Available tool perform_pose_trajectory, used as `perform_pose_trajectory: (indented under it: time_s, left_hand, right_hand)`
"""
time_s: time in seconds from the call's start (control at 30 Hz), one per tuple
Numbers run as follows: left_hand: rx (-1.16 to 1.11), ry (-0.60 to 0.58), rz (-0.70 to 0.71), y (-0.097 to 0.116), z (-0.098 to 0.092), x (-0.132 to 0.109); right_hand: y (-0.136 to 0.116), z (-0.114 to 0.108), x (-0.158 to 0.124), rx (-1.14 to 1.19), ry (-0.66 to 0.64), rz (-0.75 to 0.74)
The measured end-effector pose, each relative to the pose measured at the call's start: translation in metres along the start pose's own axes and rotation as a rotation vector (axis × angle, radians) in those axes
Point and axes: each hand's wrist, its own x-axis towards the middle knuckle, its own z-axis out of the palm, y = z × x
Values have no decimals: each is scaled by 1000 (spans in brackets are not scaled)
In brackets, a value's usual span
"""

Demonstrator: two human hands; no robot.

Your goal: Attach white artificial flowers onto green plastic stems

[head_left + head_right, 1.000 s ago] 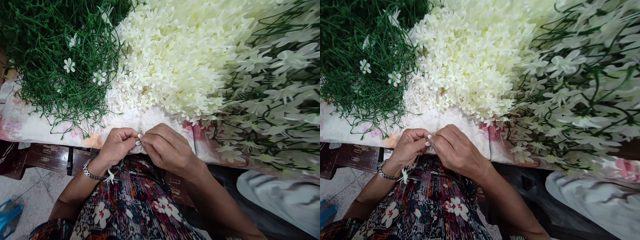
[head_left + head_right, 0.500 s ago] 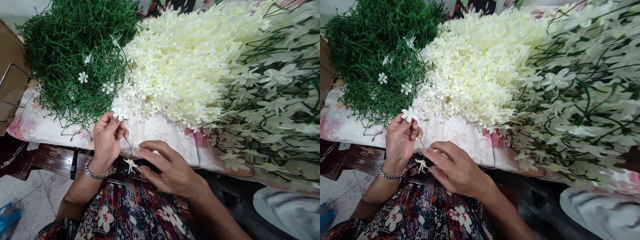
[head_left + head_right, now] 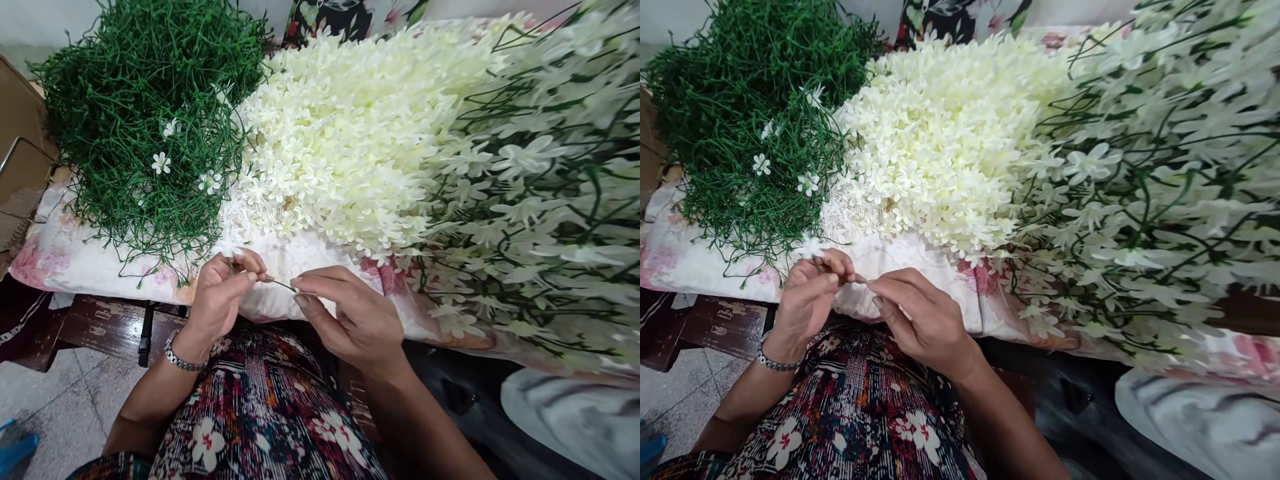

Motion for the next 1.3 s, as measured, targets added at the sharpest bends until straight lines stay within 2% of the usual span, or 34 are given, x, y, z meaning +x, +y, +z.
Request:
perform_pose_trajectory:
  time_s: [0.13,0.23,0.3,0.57,0.83,1.07,1.3]
  left_hand:
    - [132,-84,-141,-1,-3,-3]
    - [213,-128,-269,-4,-3,-4]
    - [236,-127,-291,-7,-2,-6]
    - [279,-54,-159,-10,-2,-11]
    - [493,-12,3,-11,-4,-15]
    - [617,-81,12,-13,-2,-15]
    - [594,-81,-4,-20,-4,-13]
  right_hand:
    - [1,-7,10,68,-132,-17]
    - [1,-5,14,98,-179,-54]
    - [1,-2,15,89,-189,-76]
    - [0,-3,12,-116,-90,-95]
    - [4,-1,7,-214,-111,-104]
    - [6,1,4,-215,-168,-75]
    - [10,4,1,-161,-196,-43]
